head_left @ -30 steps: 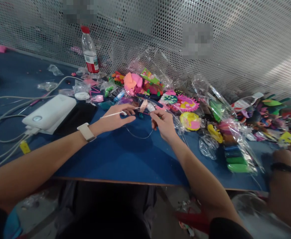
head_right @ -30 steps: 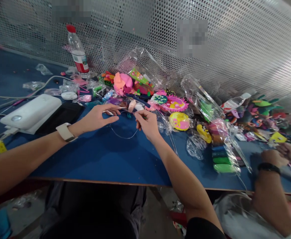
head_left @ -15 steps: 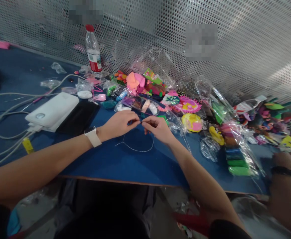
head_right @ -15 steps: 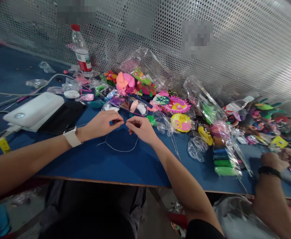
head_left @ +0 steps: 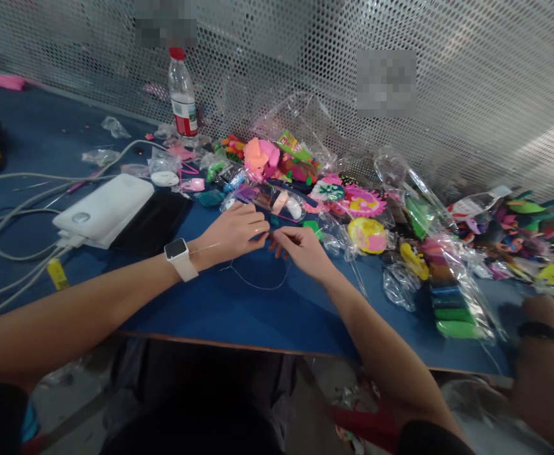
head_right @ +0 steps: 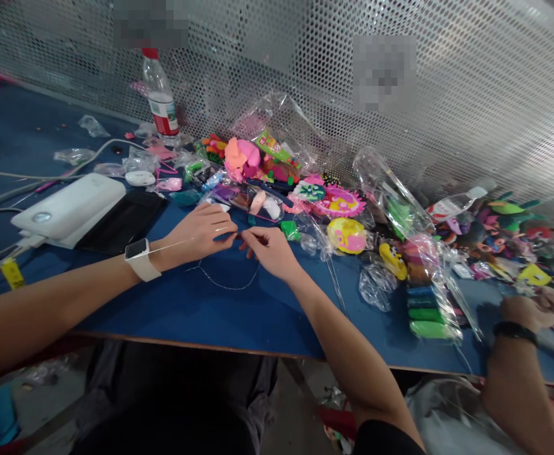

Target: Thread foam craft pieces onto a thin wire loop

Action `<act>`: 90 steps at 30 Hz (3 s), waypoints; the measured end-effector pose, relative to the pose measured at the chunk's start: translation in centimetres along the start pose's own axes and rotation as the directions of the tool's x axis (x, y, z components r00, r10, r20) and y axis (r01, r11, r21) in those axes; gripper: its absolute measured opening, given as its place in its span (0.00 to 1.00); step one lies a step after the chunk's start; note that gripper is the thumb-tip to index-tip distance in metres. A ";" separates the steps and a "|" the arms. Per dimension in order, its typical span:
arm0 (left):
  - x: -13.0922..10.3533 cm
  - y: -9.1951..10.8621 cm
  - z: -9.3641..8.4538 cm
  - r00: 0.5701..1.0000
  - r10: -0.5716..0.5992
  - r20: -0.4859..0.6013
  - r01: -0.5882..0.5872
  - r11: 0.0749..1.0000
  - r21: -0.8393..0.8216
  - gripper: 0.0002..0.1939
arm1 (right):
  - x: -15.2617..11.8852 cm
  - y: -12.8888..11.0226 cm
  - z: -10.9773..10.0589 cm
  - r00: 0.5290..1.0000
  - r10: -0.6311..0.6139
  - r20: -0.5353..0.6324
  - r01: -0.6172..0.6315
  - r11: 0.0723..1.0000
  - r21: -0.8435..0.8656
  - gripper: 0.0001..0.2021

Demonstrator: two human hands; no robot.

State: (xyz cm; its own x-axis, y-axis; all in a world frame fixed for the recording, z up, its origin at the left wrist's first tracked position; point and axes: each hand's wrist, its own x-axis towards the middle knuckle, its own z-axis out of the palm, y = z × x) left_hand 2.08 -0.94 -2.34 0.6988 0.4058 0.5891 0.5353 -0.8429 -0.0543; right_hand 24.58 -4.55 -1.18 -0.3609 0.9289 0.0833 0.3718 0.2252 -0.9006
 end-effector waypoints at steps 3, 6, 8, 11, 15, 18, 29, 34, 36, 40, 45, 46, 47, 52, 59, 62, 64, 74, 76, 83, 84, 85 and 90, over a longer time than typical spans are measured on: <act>0.1 0.3 0.0 0.998 0.056 0.005 -0.056 0.991 0.119 0.13 | -0.1 -0.1 0.5 0.996 -0.025 -0.080 0.014 0.991 -0.130 0.15; 0.2 0.5 -0.1 0.999 0.047 -0.014 -0.044 0.989 0.138 0.13 | -0.3 -0.1 1.3 0.981 -0.057 -0.185 0.021 0.981 -0.193 0.15; 0.1 0.6 -0.1 0.999 0.004 -0.039 0.000 0.996 0.089 0.13 | -0.4 0.0 1.9 0.964 -0.101 -0.244 0.047 0.975 -0.218 0.14; 0.0 0.6 -0.2 0.995 -0.080 -0.059 0.080 0.997 -0.014 0.12 | -0.5 0.2 2.6 0.939 -0.155 -0.306 0.085 0.969 -0.231 0.12; 0.1 0.9 -0.1 0.981 -0.188 -0.040 0.179 0.970 -0.166 0.13 | -0.5 0.4 2.9 0.922 -0.178 -0.343 0.104 0.969 -0.224 0.11; 0.4 1.1 -0.2 0.961 -0.274 -0.036 0.244 0.902 -0.356 0.11 | -0.7 0.4 2.9 0.912 -0.192 -0.364 0.120 0.970 -0.212 0.11; 0.3 0.5 0.0 0.977 -0.209 0.041 0.208 0.894 -0.396 0.12 | 0.3 0.7 0.8 0.993 -0.020 -0.117 0.022 1.000 0.020 0.16; 0.2 0.5 0.1 0.982 -0.184 0.046 0.189 0.919 -0.345 0.13 | 0.2 0.7 0.7 0.987 -0.058 -0.152 0.065 0.997 0.040 0.15; 0.3 0.6 -0.2 0.981 -0.195 0.021 0.187 0.900 -0.394 0.12 | 0.0 0.6 1.0 0.965 -0.132 -0.227 0.127 0.991 -0.037 0.13; 0.7 0.8 -1.1 0.962 -0.271 0.039 0.247 0.796 -0.553 0.11 | -0.4 0.2 1.3 0.909 -0.284 -0.304 0.226 0.951 -0.211 0.12; 1.4 1.0 -2.3 0.895 -0.334 0.295 0.430 0.471 -0.770 0.14 | -0.8 0.1 1.2 0.876 -0.393 -0.280 0.300 0.898 -0.322 0.12; 1.4 1.0 -2.4 0.884 -0.325 0.336 0.453 0.411 -0.791 0.15 | -0.9 0.1 1.2 0.867 -0.418 -0.272 0.320 0.885 -0.339 0.12; 1.4 1.0 -2.4 0.876 -0.319 0.363 0.468 0.375 -0.800 0.16 | -1.0 0.0 1.2 0.859 -0.437 -0.266 0.335 0.873 -0.353 0.12; 0.7 0.7 -1.4 0.923 -0.357 0.142 0.364 0.697 -0.618 0.14 | -1.0 -0.4 1.2 0.884 -0.355 -0.304 0.254 0.911 -0.325 0.13; -0.5 0.2 -0.5 0.987 -0.068 -0.143 0.049 0.990 -0.131 0.11 | -0.7 -0.4 1.2 0.917 -0.232 -0.325 0.183 0.967 -0.175 0.14; -0.4 0.1 -1.0 0.990 -0.053 -0.134 0.039 0.994 -0.102 0.11 | -0.8 -0.3 1.2 0.895 -0.299 -0.330 0.222 0.942 -0.251 0.14; -0.3 0.0 -1.2 0.992 -0.059 -0.108 0.046 0.992 -0.113 0.11 | -0.9 -0.2 1.2 0.883 -0.331 -0.334 0.236 0.926 -0.294 0.14; 0.8 0.5 -1.9 0.951 -0.262 0.167 0.296 0.602 -0.742 0.12 | -1.4 -0.1 0.2 0.828 -0.482 -0.288 0.329 0.831 -0.448 0.13; 1.0 0.6 -2.1 0.937 -0.248 0.246 0.342 0.514 -0.786 0.13 | -1.5 -0.1 0.1 0.824 -0.494 -0.277 0.342 0.824 -0.452 0.13; 0.4 0.1 -0.9 0.955 -0.200 0.218 0.296 0.617 -0.729 0.05 | -1.0 0.1 0.3 0.844 -0.410 -0.347 0.255 0.874 -0.413 0.14; 0.3 -0.1 -0.6 0.964 -0.184 0.194 0.267 0.684 -0.679 0.05 | -0.9 0.1 0.4 0.843 -0.401 -0.357 0.243 0.878 -0.412 0.14; 0.1 -0.1 -0.3 0.971 -0.163 0.174 0.237 0.758 -0.608 0.06 | -0.8 0.2 0.5 0.843 -0.394 -0.366 0.233 0.881 -0.412 0.14; -0.2 -0.1 -0.1 0.982 -0.087 0.168 0.107 0.988 -0.113 0.13 | -0.2 0.8 1.0 0.844 -0.368 -0.390 0.209 0.896 -0.393 0.14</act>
State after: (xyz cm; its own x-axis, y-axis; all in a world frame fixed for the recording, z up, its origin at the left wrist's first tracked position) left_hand 1.85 -0.94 -2.38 0.7190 0.5313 0.4480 0.5500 -0.8291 0.1006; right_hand 24.07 -4.85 -2.31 -0.1081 0.8160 0.5678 0.5935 0.5112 -0.6216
